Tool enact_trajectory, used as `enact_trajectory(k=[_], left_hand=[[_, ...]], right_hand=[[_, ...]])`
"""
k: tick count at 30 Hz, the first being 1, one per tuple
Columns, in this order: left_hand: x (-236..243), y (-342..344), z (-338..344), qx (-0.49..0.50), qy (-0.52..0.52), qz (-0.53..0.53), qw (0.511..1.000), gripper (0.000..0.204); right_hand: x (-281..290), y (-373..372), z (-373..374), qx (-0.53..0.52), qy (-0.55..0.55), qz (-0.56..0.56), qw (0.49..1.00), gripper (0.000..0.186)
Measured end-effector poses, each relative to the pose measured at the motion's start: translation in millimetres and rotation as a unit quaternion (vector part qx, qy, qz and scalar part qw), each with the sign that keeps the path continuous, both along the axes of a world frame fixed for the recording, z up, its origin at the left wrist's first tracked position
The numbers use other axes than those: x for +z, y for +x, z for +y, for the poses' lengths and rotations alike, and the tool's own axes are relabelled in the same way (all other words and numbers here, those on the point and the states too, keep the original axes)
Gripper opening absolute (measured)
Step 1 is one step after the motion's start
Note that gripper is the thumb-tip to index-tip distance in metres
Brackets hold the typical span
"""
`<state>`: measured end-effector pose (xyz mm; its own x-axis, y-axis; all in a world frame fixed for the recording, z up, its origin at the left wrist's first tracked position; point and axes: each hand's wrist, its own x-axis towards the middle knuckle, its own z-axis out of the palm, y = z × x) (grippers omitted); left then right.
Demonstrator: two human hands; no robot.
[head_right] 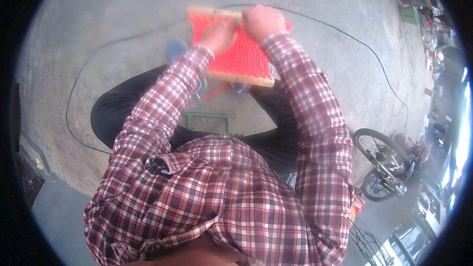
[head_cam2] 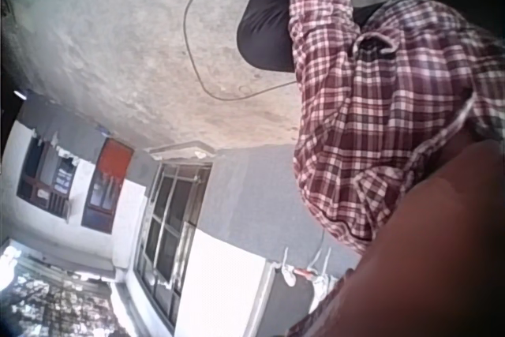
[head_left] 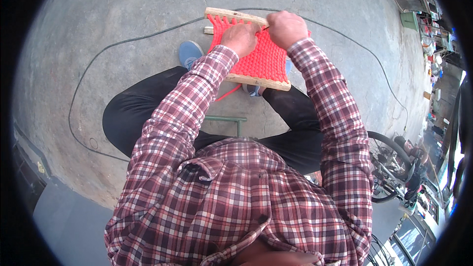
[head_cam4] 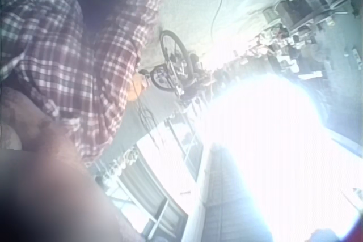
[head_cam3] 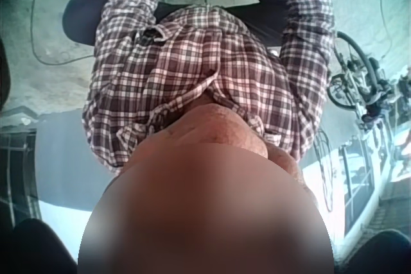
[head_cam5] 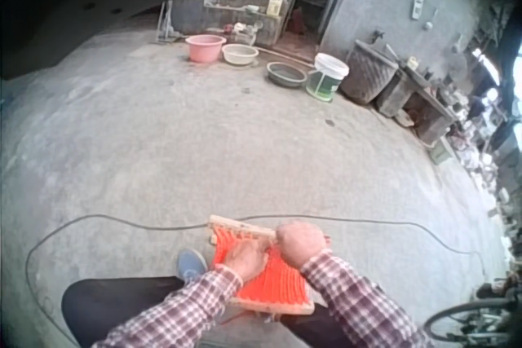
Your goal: The person weaves red yarn through a wooden frame using a thin metal tool. They repeatedly loop and pull the yarn to build a mesh pattern across the frame.
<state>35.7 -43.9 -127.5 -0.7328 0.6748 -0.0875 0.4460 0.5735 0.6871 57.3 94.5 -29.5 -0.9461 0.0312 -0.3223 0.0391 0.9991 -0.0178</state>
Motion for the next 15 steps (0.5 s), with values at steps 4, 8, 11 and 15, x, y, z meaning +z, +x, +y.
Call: enact_trajectory(k=[4,8,11,15], left_hand=[[-6,0,-1,-0.002,0.041,-0.025,0.999,0.024],[-4,-5,-4,0.065,0.091,-0.049,0.993,0.021],[5,-11,-7,0.114,0.032,-0.076,0.99,0.018],[22,-20,-8,0.094,-0.056,-0.058,0.992,0.021]], right_hand=[[-23,28,31,-0.132,-0.073,0.022,0.988,0.02],[-50,53,43,-0.218,-0.143,-0.02,0.965,0.023],[-58,59,46,-0.245,-0.195,-0.02,0.95,0.024],[-58,52,53,-0.229,-0.239,-0.06,0.942,0.024]])
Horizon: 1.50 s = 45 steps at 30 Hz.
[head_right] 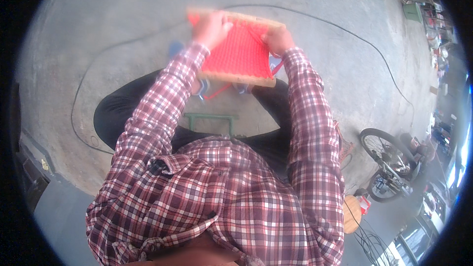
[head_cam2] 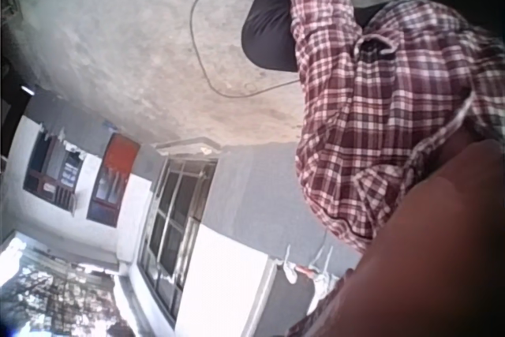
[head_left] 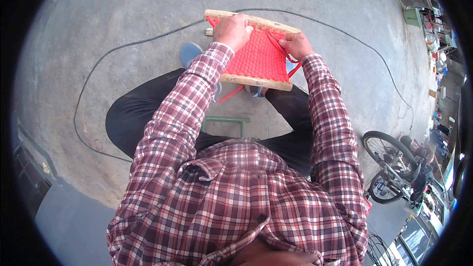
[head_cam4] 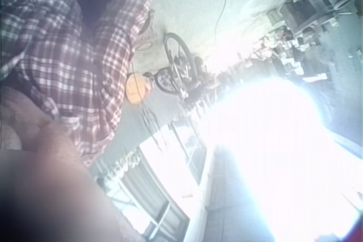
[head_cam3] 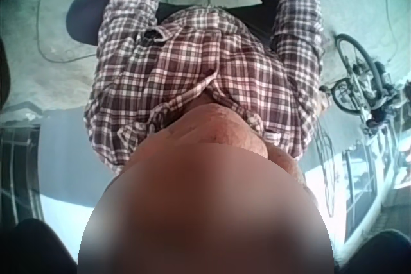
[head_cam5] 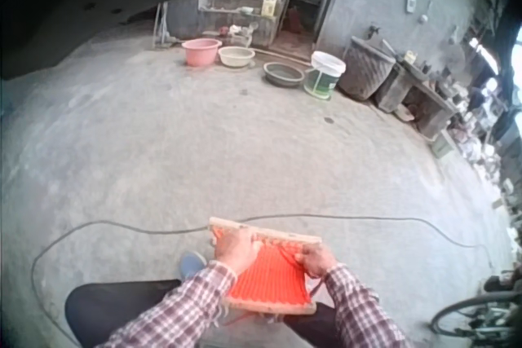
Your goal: The person weaves red yarn through a wooden frame using a thin metal tool. They repeatedly loop and pull the yarn to build a mesh pattern across the frame.
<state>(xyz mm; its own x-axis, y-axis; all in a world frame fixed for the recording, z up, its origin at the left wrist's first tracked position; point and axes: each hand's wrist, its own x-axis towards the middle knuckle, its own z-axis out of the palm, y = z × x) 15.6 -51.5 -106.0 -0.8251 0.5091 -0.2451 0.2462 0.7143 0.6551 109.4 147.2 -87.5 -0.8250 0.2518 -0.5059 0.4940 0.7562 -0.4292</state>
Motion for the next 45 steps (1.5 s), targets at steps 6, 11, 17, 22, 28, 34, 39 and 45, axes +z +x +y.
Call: enact_trajectory(k=[6,11,17,22,28,34,39,45], left_hand=[[20,-11,11,-0.051,-0.109,-0.005,0.993,0.029],[30,-10,7,-0.037,-0.108,-0.004,0.993,0.029],[28,-7,7,-0.006,-0.101,-0.001,0.995,0.028],[22,-5,7,0.012,-0.098,0.007,0.995,0.029],[24,-6,3,-0.013,-0.105,0.012,0.994,0.032],[29,-9,5,-0.016,-0.122,0.01,0.992,0.031],[31,-8,5,-0.01,-0.121,0.012,0.993,0.03],[27,-11,4,-0.007,-0.106,0.005,0.994,0.028]], right_hand=[[3,-8,-1,0.071,0.049,0.063,0.994,0.023],[7,-11,-2,0.095,0.044,0.103,0.989,0.021],[5,-11,2,0.021,-0.043,0.081,0.996,0.018],[0,-11,4,0.111,0.025,0.154,0.982,0.016],[-4,-12,15,0.132,0.02,0.165,0.977,0.015],[-7,-13,19,0.16,0.019,0.167,0.973,0.016],[-5,-14,16,0.17,0.026,0.172,0.97,0.016],[-4,-16,13,0.173,0.051,0.185,0.966,0.016]])
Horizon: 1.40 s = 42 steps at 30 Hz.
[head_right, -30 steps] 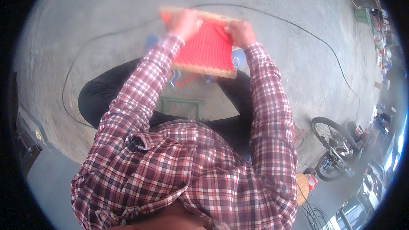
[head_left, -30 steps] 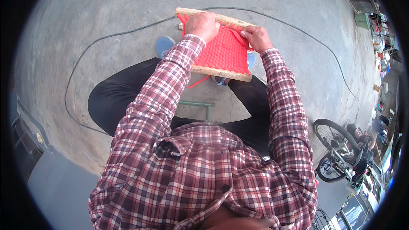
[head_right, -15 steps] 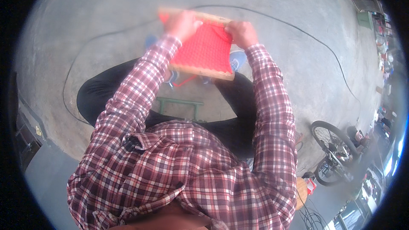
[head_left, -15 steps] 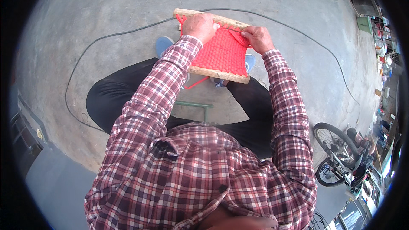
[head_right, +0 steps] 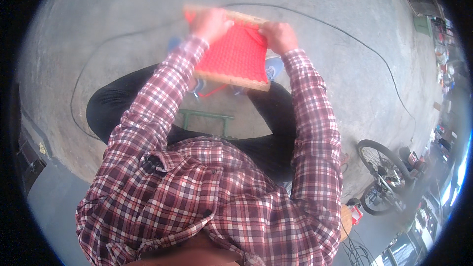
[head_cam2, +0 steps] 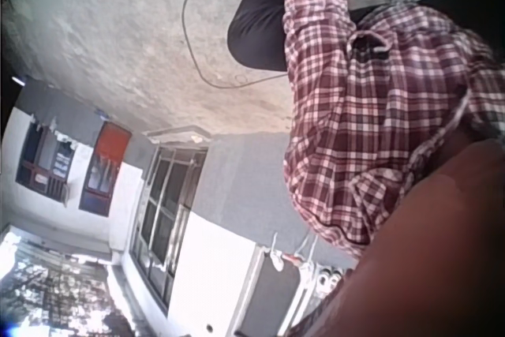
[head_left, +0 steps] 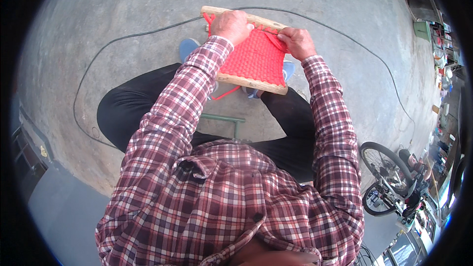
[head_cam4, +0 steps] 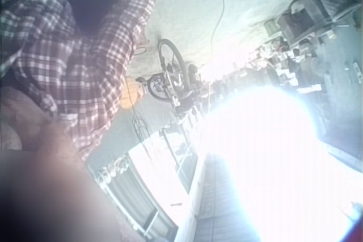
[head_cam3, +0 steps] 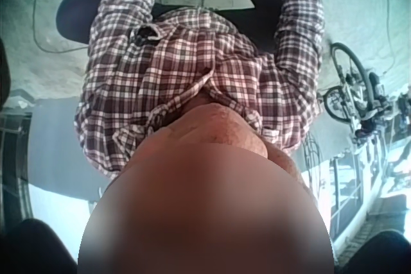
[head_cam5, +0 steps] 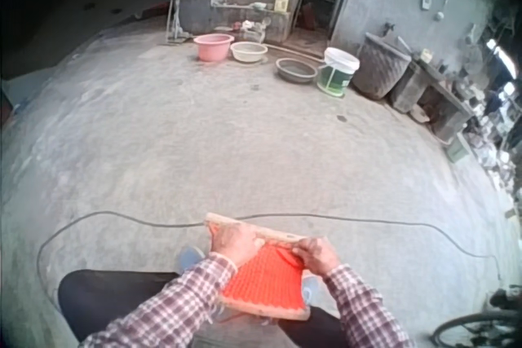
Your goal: The person weaves red yarn through a wooden frame using a thin metal tool. They repeatedly loop and pull the yarn to build a mesh pattern across the frame.
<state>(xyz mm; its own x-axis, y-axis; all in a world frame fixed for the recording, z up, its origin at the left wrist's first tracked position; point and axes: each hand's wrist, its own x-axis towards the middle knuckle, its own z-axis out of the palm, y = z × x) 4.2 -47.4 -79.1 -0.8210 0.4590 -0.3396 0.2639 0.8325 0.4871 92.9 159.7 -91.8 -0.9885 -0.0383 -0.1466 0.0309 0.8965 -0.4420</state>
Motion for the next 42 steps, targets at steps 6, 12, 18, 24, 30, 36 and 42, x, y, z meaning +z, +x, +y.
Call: enact_trajectory(k=[6,12,18,24,30,36,42], left_hand=[[-14,-8,-13,-0.011,0.109,-0.011,0.994,0.021],[-22,-9,-21,0.017,0.155,-0.01,0.988,0.015],[-20,4,-20,0.025,0.171,0.026,0.985,0.014],[-19,13,-14,-0.04,0.126,0.089,0.987,0.015],[-16,13,-21,0.043,0.127,0.057,0.989,0.021],[-17,11,-24,0.042,0.117,0.048,0.991,0.018],[-20,11,-25,0.057,0.121,0.033,0.99,0.017]], right_hand=[[6,-4,-8,-0.011,-0.001,0.011,1.0,0.015],[25,-13,-15,-0.004,0.033,-0.028,0.999,0.015],[43,-25,-23,0.025,0.111,-0.042,0.993,0.018],[68,-39,-41,0.046,0.184,-0.087,0.978,0.015],[80,-50,-54,0.048,0.213,-0.162,0.962,0.018],[63,-45,-45,0.002,0.122,-0.124,0.985,0.019],[58,-46,-39,0.023,0.113,-0.113,0.987,0.021]])
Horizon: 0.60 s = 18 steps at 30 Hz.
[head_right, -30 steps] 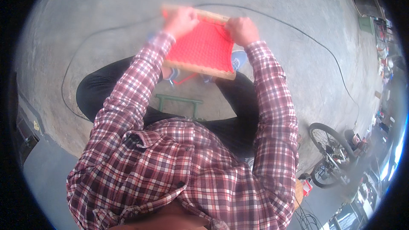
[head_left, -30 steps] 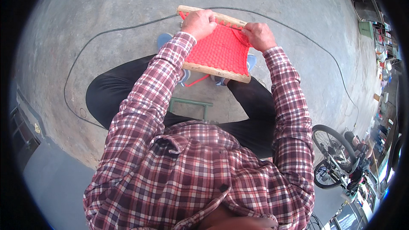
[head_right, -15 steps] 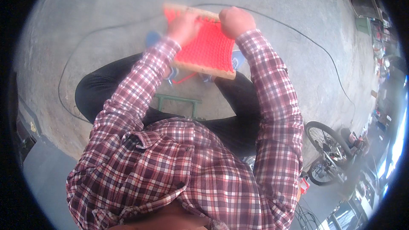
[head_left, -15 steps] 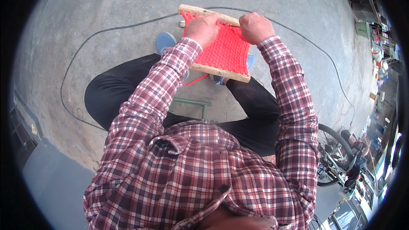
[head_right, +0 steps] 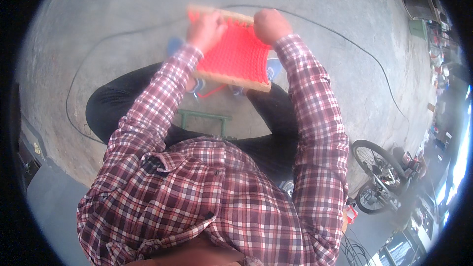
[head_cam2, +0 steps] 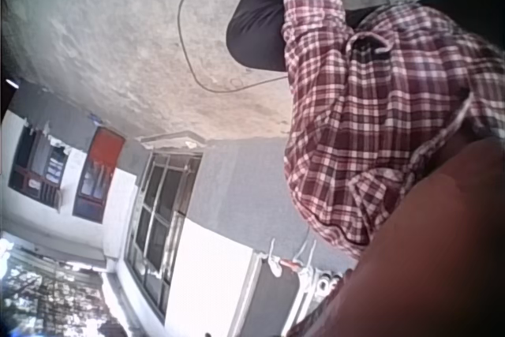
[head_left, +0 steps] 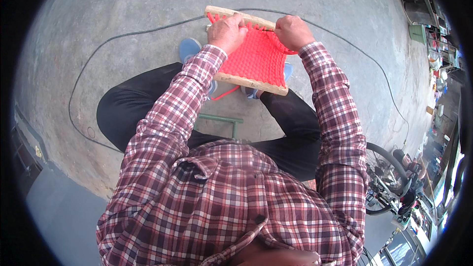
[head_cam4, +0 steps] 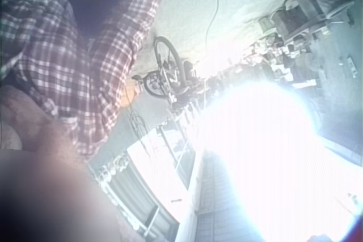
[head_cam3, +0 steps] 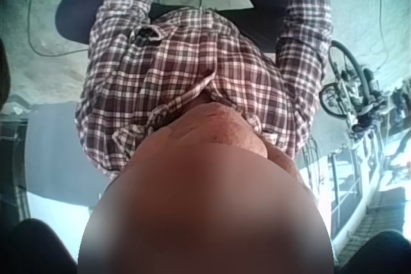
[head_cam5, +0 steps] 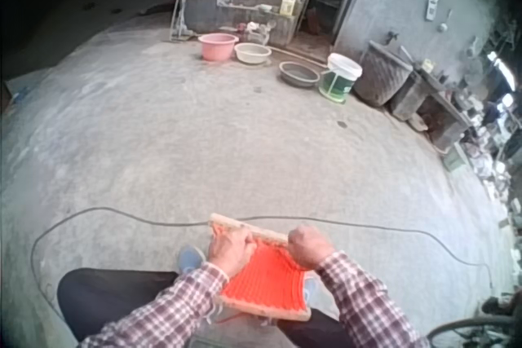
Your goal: The person weaves red yarn through a wooden frame using a thin metal tool. They repeatedly loop and pull the yarn to build a mesh pattern across the frame.
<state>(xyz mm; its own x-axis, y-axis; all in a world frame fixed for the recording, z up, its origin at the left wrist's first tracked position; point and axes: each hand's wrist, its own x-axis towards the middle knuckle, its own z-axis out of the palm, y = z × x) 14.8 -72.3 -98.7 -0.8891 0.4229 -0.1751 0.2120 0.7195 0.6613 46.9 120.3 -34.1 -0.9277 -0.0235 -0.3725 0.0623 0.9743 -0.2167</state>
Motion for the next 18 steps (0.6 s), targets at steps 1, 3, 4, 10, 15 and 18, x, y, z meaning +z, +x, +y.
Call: enact_trajectory(k=[1,3,4,10,15,18], left_hand=[[0,0,0,0.001,-0.001,0.013,1.0,0.018],[1,0,0,0.003,0.0,0.012,1.0,0.018],[1,0,0,0.004,0.001,0.017,1.0,0.018],[0,0,-1,0.001,0.006,0.012,1.0,0.018],[-4,1,0,0.006,0.011,0.008,1.0,0.019],[-4,1,-1,0.001,0.014,0.011,1.0,0.019]], right_hand=[[0,-2,-2,0.009,0.014,0.003,1.0,0.021],[0,-2,-5,0.013,0.038,0.003,0.999,0.021],[-1,1,-7,0.01,0.048,0.0,0.999,0.02],[-24,28,-15,-0.085,0.001,0.078,0.993,0.025],[-52,48,-11,-0.221,-0.135,0.072,0.963,0.022],[-64,51,-5,-0.337,-0.256,-0.001,0.906,0.021]])
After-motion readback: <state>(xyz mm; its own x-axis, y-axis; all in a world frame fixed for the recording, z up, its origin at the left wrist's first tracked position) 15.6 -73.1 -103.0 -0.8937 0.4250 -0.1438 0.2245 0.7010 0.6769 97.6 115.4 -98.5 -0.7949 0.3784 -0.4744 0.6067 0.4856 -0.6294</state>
